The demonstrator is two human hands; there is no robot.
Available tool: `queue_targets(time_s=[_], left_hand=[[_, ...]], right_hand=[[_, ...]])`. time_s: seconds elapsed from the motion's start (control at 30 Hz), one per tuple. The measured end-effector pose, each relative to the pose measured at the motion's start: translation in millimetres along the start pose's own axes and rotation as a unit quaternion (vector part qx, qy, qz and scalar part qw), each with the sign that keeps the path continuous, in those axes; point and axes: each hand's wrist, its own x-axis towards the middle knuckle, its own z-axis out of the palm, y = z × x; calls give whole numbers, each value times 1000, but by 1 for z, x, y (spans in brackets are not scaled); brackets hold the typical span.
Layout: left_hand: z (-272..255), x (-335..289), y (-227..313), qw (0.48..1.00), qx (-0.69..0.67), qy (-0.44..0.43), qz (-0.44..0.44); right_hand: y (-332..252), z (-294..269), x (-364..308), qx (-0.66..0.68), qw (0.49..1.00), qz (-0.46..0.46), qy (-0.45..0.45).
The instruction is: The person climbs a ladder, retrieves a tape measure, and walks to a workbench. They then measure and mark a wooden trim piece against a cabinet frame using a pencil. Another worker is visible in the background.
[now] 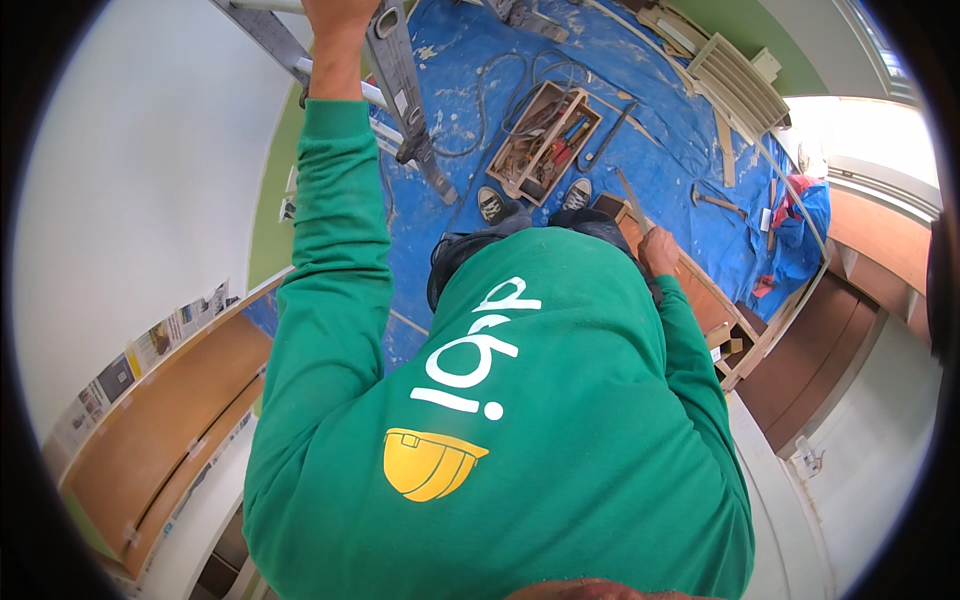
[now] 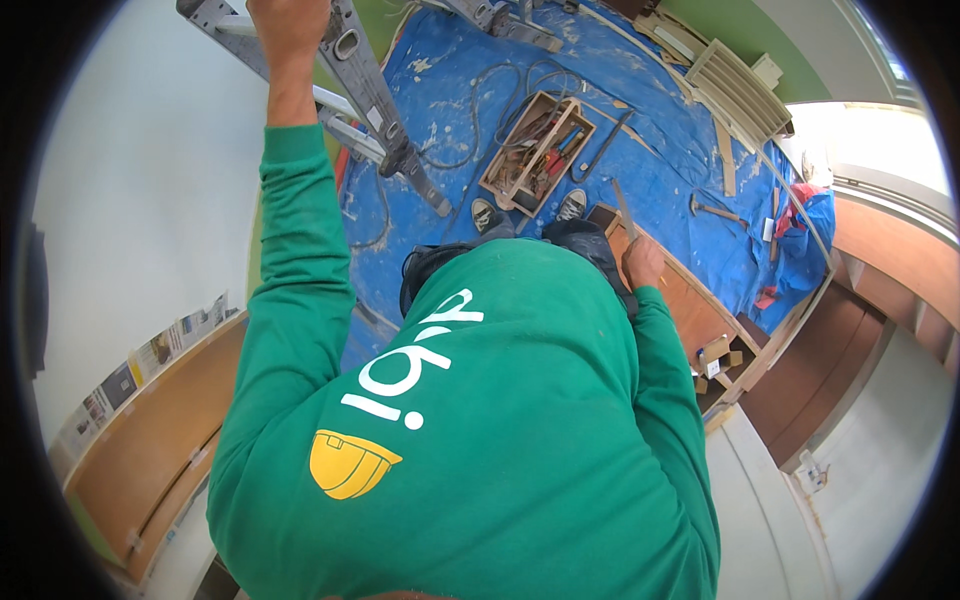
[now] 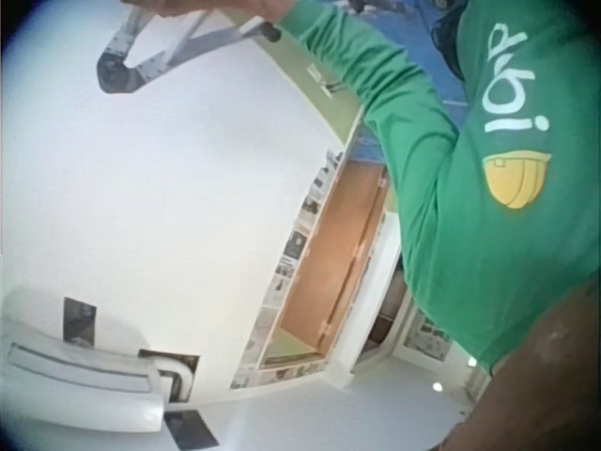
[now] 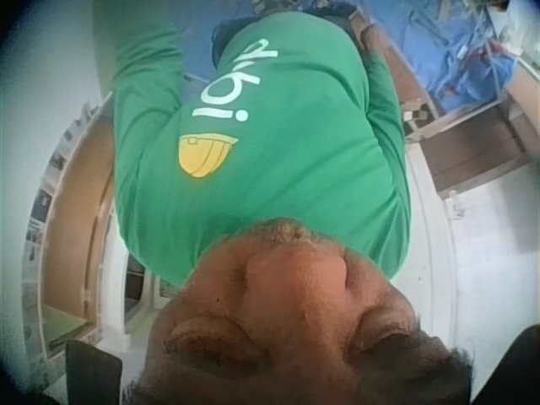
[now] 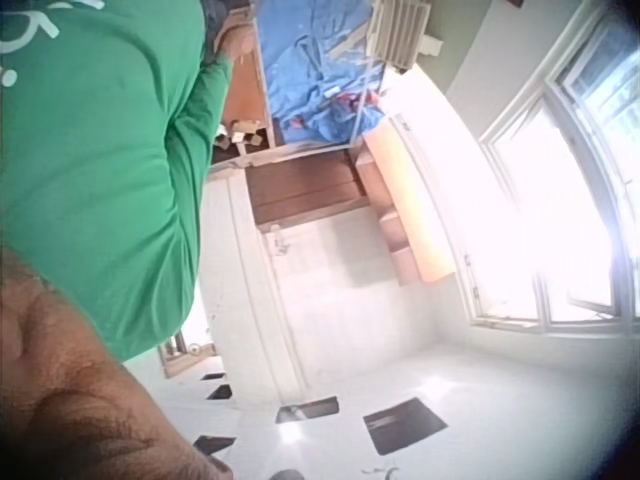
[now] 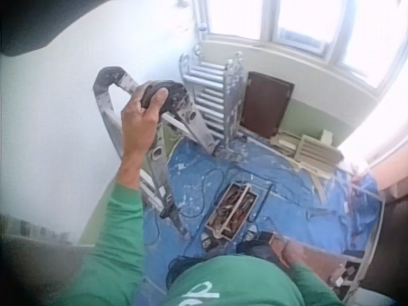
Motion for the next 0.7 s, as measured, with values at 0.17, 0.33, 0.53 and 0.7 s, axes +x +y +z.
queue_targets(time_s=[0.17,0.33,0.53,0.7], left_hand=[[1,-1,-1,1000,-21,2,-17],[-2,1,-3,1000,6,0,9],[2,-1,-5,999,-27,14,-13],[0,0,-6,1000,-8,19,8]], right_hand=[[-7,-8,-1,4,999,25,-39],[-14,-14,5,1,996,53,-77],[-7,-10,8,-10,997,37,-67],[-4,-10,7,-11,999,-3,-32]])
